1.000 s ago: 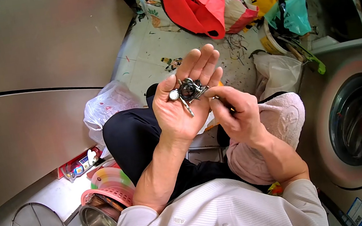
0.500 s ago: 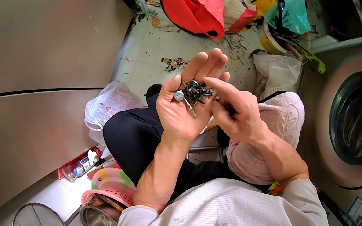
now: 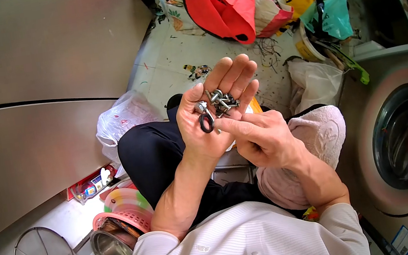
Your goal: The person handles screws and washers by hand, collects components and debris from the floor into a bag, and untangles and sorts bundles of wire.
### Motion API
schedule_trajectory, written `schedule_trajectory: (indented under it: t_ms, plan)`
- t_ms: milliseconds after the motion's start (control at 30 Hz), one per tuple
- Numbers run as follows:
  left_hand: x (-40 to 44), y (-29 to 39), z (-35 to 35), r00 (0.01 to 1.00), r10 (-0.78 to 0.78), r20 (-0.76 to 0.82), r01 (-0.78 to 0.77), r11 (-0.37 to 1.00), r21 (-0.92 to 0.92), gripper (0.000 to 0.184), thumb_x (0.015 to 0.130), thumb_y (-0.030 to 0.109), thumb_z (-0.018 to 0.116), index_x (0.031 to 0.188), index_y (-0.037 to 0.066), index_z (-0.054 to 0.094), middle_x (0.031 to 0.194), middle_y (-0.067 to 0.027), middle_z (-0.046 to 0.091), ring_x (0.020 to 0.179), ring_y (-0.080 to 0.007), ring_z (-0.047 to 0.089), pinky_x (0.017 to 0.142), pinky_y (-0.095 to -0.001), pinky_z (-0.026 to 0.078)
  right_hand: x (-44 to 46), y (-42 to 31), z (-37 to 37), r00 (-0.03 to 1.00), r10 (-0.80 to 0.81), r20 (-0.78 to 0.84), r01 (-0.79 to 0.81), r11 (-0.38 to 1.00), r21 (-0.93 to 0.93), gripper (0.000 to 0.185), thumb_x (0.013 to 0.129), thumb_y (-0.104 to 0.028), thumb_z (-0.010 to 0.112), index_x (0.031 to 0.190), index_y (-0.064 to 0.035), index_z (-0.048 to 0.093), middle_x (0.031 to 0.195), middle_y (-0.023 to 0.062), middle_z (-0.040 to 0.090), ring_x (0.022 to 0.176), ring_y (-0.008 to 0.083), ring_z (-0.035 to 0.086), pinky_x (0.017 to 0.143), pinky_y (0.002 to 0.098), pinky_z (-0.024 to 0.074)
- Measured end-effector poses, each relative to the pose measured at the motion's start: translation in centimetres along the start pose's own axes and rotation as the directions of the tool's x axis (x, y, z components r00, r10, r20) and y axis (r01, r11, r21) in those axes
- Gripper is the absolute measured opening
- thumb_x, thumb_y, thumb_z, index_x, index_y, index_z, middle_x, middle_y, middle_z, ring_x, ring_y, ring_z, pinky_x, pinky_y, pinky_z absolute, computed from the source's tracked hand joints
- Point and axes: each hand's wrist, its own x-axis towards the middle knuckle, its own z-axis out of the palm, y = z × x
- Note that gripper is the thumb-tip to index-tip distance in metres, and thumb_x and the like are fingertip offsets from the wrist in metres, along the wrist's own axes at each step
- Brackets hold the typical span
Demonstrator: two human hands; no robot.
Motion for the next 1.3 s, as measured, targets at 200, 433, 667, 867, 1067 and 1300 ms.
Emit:
schedule_trajectory:
  t_ms: [200, 433, 667, 867, 1067, 1300]
  plan:
    - [0.1, -0.1, 0.8, 0.999, -0.04, -0.013, 0.039, 0.996, -0.078, 0.059, 0.099, 0.029, 0.042, 0.149, -0.001, 0.044, 0.157, -0.02, 0.04, 0.15, -0.0347, 0.03, 0.124, -0.0471, 0.024, 0.2, -1.3, -2.0, 0.937, 0.344, 0.056, -0.349, 0.928, 0.13, 0.065, 0.074, 0.007, 0.06, 0.137, -0.0047, 0.055, 0.066, 0.0077, 0.058, 0.051, 0.0231, 0.057, 0.052, 0.0331, 0.0474]
    - [-0.2, -0.2, 1.2, 0.991, -0.11, -0.08, 0.103, 0.991, -0.086, 0.059, 0.098, 0.026, 0.038, 0.15, -0.002, 0.042, 0.158, -0.0213, 0.037, 0.15, -0.0347, 0.029, 0.125, -0.0445, 0.021, 0.3, -1.0, -1.7, 0.893, 0.428, 0.138, -0.441, 0.893, 0.088, 0.063, 0.079, 0.002, 0.066, 0.14, -0.0078, 0.052, 0.067, 0.0104, 0.06, 0.056, 0.0273, 0.064, 0.055, 0.0362, 0.0513]
    - [-0.1, 0.0, 0.9, 0.996, -0.069, -0.047, 0.065, 0.995, -0.075, 0.06, 0.099, 0.029, 0.04, 0.15, -0.001, 0.041, 0.158, -0.0205, 0.038, 0.15, -0.0349, 0.029, 0.125, -0.0458, 0.022, -0.2, 0.0, -0.9, 0.976, 0.204, 0.081, -0.208, 0.977, 0.039, 0.066, 0.074, 0.006, 0.064, 0.138, -0.0077, 0.055, 0.074, 0.0126, 0.065, 0.061, 0.0297, 0.065, 0.055, 0.038, 0.0512]
    - [0.0, 0.0, 0.6, 0.999, -0.041, -0.036, 0.038, 0.997, -0.067, 0.059, 0.098, 0.03, 0.043, 0.149, -0.001, 0.045, 0.157, -0.0213, 0.04, 0.15, -0.0365, 0.03, 0.124, -0.0472, 0.024, -0.4, 0.0, -0.8, 0.984, 0.145, 0.104, -0.153, 0.986, 0.068, 0.062, 0.073, 0.007, 0.063, 0.133, -0.0045, 0.057, 0.074, 0.0115, 0.065, 0.063, 0.0289, 0.066, 0.056, 0.0386, 0.0516]
    - [0.1, 0.1, 0.9, 0.998, -0.046, -0.03, 0.043, 0.994, -0.101, 0.06, 0.097, 0.029, 0.046, 0.147, -0.003, 0.045, 0.155, -0.0223, 0.041, 0.149, -0.0368, 0.031, 0.124, -0.0474, 0.024, 0.0, -0.5, -1.2, 0.958, 0.253, 0.134, -0.279, 0.928, 0.245, 0.037, 0.078, 0.006, 0.06, 0.113, -0.0018, 0.068, 0.071, 0.0068, 0.062, 0.059, 0.024, 0.061, 0.057, 0.0342, 0.0501]
    - [0.1, 0.0, 1.1, 0.997, -0.042, -0.061, 0.033, 0.989, -0.144, 0.059, 0.097, 0.028, 0.046, 0.145, -0.006, 0.046, 0.154, -0.0249, 0.042, 0.148, -0.0378, 0.032, 0.125, -0.0478, 0.023, 0.0, -0.1, -2.1, 0.732, 0.562, 0.385, -0.33, -0.202, 0.922, 0.015, 0.098, -0.014, 0.052, 0.097, 0.0, 0.059, 0.072, 0.0054, 0.054, 0.049, 0.0059, 0.037, 0.044, 0.0218, 0.0255]
